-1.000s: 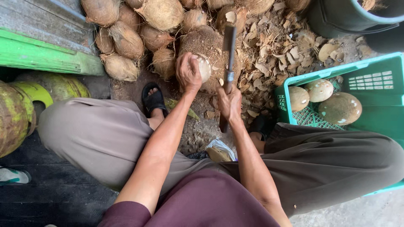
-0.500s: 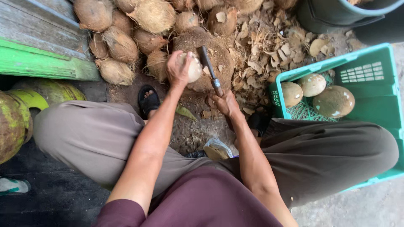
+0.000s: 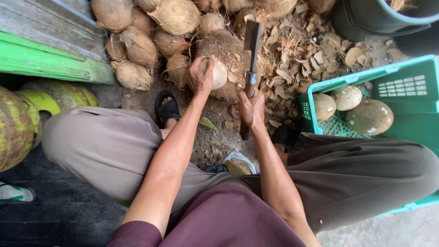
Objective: The person sits on the ground and uses a cleaver to chop and strip the fibrous husk off coconuts, rotating each coconut to trim it, then places the trimmed coconuts into a green plastic crate beside them.
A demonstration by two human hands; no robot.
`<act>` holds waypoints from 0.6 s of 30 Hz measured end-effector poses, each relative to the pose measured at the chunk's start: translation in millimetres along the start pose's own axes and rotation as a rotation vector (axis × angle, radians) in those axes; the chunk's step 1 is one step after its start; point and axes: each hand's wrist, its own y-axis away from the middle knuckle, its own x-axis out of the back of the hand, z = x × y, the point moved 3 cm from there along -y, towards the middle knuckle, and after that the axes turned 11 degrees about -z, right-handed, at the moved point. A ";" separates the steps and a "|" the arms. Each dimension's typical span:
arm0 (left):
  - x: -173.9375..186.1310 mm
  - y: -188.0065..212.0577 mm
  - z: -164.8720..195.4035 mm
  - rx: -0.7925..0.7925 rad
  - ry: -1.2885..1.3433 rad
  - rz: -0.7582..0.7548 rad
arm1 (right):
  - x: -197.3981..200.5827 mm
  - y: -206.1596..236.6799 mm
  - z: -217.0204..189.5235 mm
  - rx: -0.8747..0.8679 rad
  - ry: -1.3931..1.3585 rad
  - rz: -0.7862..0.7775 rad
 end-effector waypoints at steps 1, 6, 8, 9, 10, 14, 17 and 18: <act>-1.8 0.8 0.5 0.022 -0.023 0.039 | -1.4 -1.2 1.5 0.058 0.030 0.023; -3.8 4.1 3.1 0.056 -0.114 0.250 | -20.4 -5.3 28.8 -0.162 0.185 -0.100; -5.2 0.9 2.8 0.076 -0.029 0.198 | -22.4 -6.3 34.2 -0.247 0.241 -0.162; -5.6 -1.2 2.5 0.084 0.016 0.176 | -21.1 -7.2 33.9 -0.242 0.278 -0.155; -4.2 -2.0 3.7 0.076 -0.021 0.204 | -19.4 -7.2 31.3 -0.249 0.314 -0.145; -2.9 -2.2 5.3 0.075 -0.035 0.261 | -16.0 -5.8 12.2 -0.091 0.143 -0.019; -3.6 4.2 8.1 0.043 -0.105 0.291 | -20.3 -5.3 6.2 0.042 0.129 0.054; -4.0 5.8 10.6 -0.001 -0.148 0.312 | -23.1 -6.0 8.2 0.042 0.106 0.036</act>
